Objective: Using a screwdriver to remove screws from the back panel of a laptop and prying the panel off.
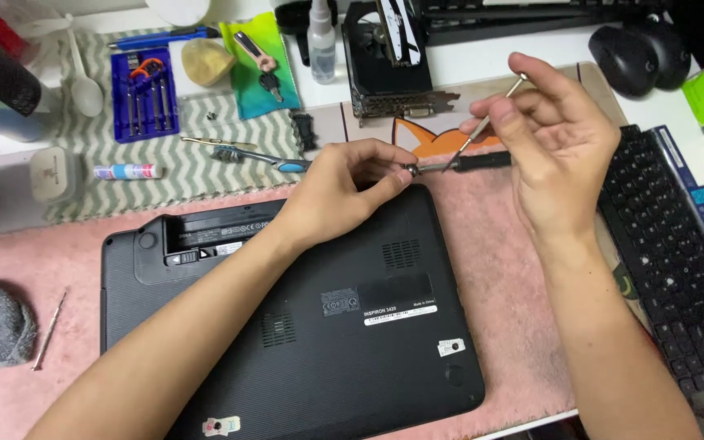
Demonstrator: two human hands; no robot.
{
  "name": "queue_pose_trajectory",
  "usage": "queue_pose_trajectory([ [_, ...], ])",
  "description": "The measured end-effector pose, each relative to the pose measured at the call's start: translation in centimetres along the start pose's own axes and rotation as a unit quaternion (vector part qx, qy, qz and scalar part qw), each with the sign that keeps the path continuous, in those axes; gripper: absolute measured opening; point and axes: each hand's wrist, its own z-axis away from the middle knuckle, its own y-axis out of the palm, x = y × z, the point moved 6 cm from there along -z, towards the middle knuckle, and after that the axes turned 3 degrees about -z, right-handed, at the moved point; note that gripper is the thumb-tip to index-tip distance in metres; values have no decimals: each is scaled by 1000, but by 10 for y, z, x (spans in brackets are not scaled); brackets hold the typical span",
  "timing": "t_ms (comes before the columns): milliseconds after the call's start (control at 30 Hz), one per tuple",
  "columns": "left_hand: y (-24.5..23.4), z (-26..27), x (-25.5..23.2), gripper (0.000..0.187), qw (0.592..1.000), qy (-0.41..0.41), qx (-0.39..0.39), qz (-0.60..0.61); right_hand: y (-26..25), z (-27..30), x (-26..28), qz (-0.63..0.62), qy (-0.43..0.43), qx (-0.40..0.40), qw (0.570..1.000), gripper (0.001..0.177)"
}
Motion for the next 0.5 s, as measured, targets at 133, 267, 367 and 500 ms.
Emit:
queue_pose_trajectory([
  [133, -3, -7, 11, 24, 993, -36, -34, 103, -5, 0, -11, -8, -4, -1, 1000, 40],
  [267, -18, -3, -5, 44, 967, -62, -56, 243, -6, 0, -24, -16, 23, -19, 999, 42],
  [367, -34, -6, -7, 52, 939, -61, -42, 337, -5, -1, -34, -32, 46, -27, 998, 44],
  [500, -65, 11, -10, 41, 906, -19, 1, 423, -16, -2, -58, -112, 94, -68, 987, 47],
])
